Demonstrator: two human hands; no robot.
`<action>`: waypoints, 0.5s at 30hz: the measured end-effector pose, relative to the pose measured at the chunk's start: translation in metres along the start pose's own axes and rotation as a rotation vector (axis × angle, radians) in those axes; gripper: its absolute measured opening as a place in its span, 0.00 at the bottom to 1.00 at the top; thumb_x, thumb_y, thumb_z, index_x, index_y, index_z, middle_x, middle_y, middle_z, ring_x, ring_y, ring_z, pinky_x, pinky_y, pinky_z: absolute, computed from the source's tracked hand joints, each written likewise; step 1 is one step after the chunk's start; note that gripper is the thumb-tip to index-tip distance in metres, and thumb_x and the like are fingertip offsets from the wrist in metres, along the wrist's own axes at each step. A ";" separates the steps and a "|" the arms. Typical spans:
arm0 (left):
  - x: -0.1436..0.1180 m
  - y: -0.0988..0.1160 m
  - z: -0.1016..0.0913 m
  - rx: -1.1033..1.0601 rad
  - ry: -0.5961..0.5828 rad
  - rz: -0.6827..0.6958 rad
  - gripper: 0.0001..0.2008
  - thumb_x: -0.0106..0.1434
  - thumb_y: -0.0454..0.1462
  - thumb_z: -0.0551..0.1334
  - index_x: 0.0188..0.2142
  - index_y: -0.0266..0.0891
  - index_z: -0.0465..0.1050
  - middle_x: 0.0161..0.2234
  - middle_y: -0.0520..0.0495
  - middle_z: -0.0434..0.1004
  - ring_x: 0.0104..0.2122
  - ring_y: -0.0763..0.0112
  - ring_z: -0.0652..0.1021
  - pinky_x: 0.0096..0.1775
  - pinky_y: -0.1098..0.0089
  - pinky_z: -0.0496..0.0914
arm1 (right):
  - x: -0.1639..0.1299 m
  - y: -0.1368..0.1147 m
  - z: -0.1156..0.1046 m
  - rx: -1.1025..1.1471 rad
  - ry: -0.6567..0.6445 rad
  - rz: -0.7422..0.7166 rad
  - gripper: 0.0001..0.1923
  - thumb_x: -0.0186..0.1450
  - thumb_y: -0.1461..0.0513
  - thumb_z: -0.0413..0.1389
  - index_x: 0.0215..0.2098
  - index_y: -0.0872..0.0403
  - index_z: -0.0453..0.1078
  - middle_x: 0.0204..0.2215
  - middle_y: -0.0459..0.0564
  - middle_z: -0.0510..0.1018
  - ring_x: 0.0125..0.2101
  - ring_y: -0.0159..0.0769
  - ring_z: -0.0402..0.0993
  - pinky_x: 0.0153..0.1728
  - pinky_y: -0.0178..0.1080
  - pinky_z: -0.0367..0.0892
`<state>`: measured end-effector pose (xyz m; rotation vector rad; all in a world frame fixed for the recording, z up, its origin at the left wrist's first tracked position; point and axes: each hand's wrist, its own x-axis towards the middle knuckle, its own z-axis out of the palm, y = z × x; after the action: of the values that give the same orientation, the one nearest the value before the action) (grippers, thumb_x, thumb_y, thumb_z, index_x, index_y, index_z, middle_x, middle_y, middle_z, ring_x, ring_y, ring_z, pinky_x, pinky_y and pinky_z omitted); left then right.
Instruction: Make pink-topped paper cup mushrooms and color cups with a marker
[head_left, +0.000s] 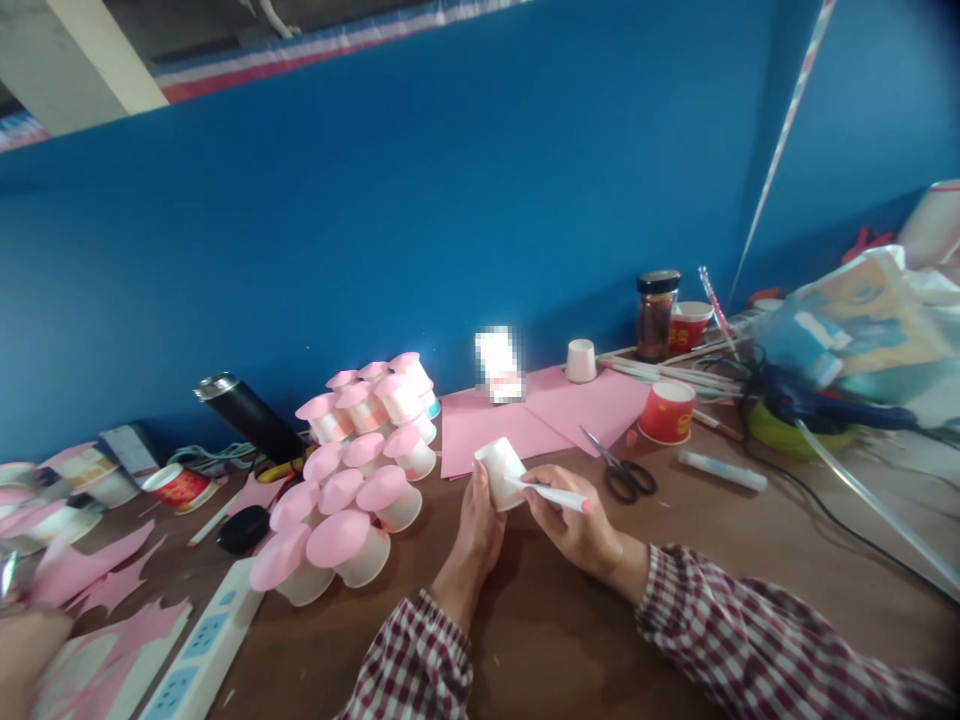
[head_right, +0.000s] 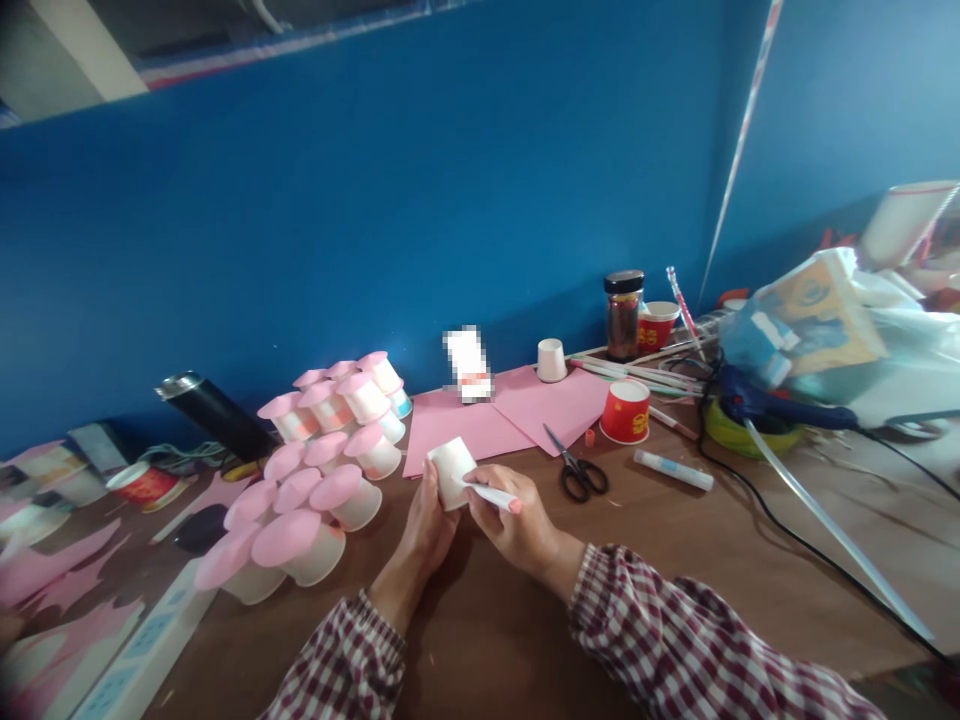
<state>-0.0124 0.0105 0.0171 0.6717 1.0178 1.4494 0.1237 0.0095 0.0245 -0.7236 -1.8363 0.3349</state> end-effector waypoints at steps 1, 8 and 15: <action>0.000 0.000 0.000 -0.021 -0.004 -0.006 0.23 0.58 0.53 0.55 0.42 0.37 0.70 0.35 0.44 0.75 0.35 0.66 0.74 0.37 0.70 0.68 | 0.000 -0.001 0.000 -0.001 0.001 -0.001 0.06 0.65 0.65 0.50 0.39 0.53 0.66 0.29 0.49 0.74 0.29 0.34 0.72 0.33 0.35 0.70; 0.001 0.000 0.000 -0.058 -0.008 -0.017 0.22 0.58 0.53 0.56 0.40 0.37 0.70 0.33 0.47 0.74 0.33 0.70 0.73 0.37 0.71 0.68 | 0.000 -0.002 0.000 -0.008 0.023 0.014 0.05 0.65 0.64 0.50 0.38 0.54 0.66 0.28 0.50 0.74 0.27 0.34 0.72 0.32 0.35 0.70; 0.001 0.000 0.000 -0.027 -0.009 -0.018 0.24 0.57 0.54 0.56 0.41 0.36 0.70 0.33 0.46 0.75 0.33 0.68 0.74 0.36 0.70 0.69 | 0.000 0.000 0.000 -0.007 0.017 0.011 0.06 0.65 0.64 0.50 0.39 0.53 0.67 0.29 0.49 0.75 0.28 0.34 0.73 0.33 0.35 0.70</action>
<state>-0.0123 0.0110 0.0166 0.6476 0.9930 1.4411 0.1234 0.0093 0.0239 -0.7400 -1.8190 0.3291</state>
